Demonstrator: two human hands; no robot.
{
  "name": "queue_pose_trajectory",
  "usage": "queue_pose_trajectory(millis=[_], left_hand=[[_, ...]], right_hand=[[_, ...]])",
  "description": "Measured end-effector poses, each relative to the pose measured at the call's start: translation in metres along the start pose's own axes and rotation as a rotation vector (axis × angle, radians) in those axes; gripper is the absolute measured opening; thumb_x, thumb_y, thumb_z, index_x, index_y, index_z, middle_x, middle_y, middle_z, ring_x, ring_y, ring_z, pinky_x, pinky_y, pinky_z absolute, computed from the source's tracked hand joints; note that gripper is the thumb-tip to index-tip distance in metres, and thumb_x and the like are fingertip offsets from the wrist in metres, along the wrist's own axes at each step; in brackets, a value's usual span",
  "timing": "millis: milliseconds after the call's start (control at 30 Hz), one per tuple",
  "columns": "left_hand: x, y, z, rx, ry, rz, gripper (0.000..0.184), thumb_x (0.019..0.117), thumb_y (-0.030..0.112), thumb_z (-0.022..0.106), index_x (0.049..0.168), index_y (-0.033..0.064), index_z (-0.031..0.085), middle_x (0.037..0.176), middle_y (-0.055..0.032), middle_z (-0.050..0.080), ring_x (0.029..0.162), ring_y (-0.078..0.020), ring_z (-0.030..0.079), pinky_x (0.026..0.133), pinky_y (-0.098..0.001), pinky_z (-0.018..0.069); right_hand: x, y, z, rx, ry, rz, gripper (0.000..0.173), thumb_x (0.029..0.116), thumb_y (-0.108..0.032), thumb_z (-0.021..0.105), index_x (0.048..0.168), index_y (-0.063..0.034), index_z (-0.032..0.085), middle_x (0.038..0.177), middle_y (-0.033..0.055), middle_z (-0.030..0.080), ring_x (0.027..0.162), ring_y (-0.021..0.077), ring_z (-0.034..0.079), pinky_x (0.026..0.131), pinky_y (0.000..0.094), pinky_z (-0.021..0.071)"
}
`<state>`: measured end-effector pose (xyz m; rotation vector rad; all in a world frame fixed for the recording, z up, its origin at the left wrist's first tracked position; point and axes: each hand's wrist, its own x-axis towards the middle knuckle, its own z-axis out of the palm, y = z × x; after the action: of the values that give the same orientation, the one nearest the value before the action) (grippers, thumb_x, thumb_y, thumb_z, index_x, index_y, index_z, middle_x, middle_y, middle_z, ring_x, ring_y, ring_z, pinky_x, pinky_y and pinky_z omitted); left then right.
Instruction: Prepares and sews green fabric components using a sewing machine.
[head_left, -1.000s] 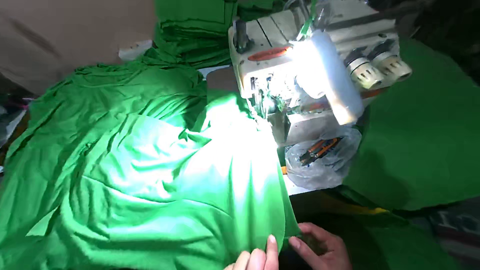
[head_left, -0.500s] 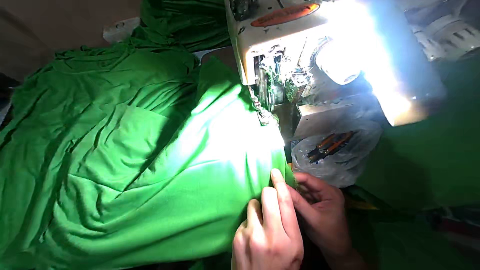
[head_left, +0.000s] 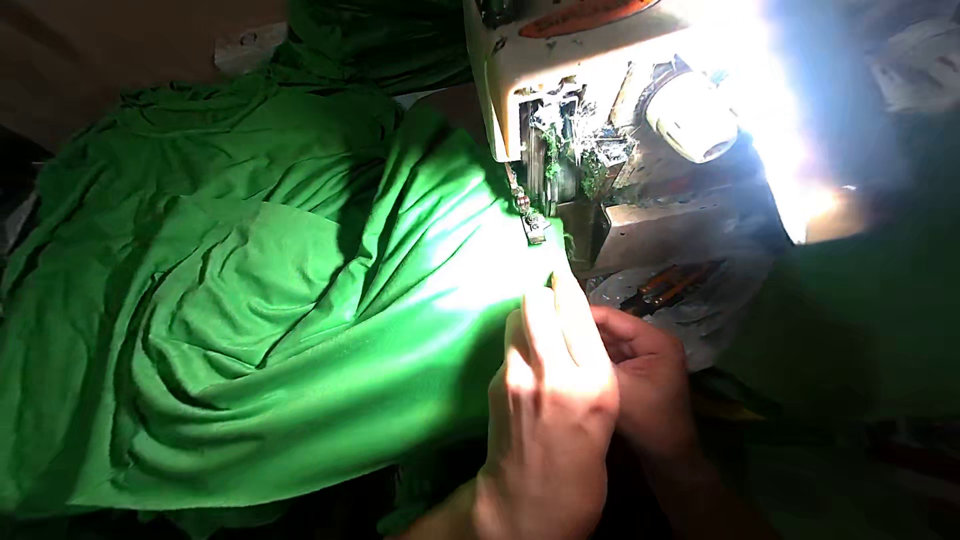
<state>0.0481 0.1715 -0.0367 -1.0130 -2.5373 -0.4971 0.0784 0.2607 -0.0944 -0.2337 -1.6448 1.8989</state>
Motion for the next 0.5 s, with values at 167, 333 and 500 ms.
queue_pose_trajectory(millis=[167,333,500], left_hand=[[-0.038,-0.013,0.01,-0.148,0.119,-0.096,0.024,0.0849,0.003,0.063,0.104,-0.0066,0.073,0.086,-0.0156,0.066,0.069,-0.0137,0.06,0.062,-0.0161,0.049],[-0.081,-0.028,0.001,-0.193,0.247,0.072,0.01,0.0971,0.018,0.064,0.103,0.0124,0.07,0.089,-0.0014,0.059,0.09,-0.0138,0.054,0.087,-0.0241,0.0401],[-0.079,-0.033,-0.001,-0.199,0.315,0.2,0.008,0.0994,0.019,0.059,0.1,0.0163,0.066,0.089,0.0034,0.059,0.094,-0.0118,0.051,0.096,-0.0288,0.0315]], right_hand=[[-0.004,0.003,-0.007,-0.109,-0.041,-0.063,0.009,0.0899,-0.005,0.068,0.092,0.0023,0.073,0.088,-0.0032,0.073,0.078,-0.0057,0.066,0.072,0.0118,0.0566],[-0.02,0.001,-0.021,-0.155,-0.105,-0.09,0.012,0.0921,-0.012,0.069,0.091,-0.001,0.073,0.088,-0.0032,0.072,0.083,-0.006,0.065,0.076,0.0109,0.0549],[-0.034,-0.001,-0.03,-0.067,-0.189,-0.02,0.008,0.0919,-0.008,0.066,0.096,-0.0029,0.071,0.086,-0.0081,0.07,0.07,-0.0112,0.057,0.063,0.0068,0.0479]])
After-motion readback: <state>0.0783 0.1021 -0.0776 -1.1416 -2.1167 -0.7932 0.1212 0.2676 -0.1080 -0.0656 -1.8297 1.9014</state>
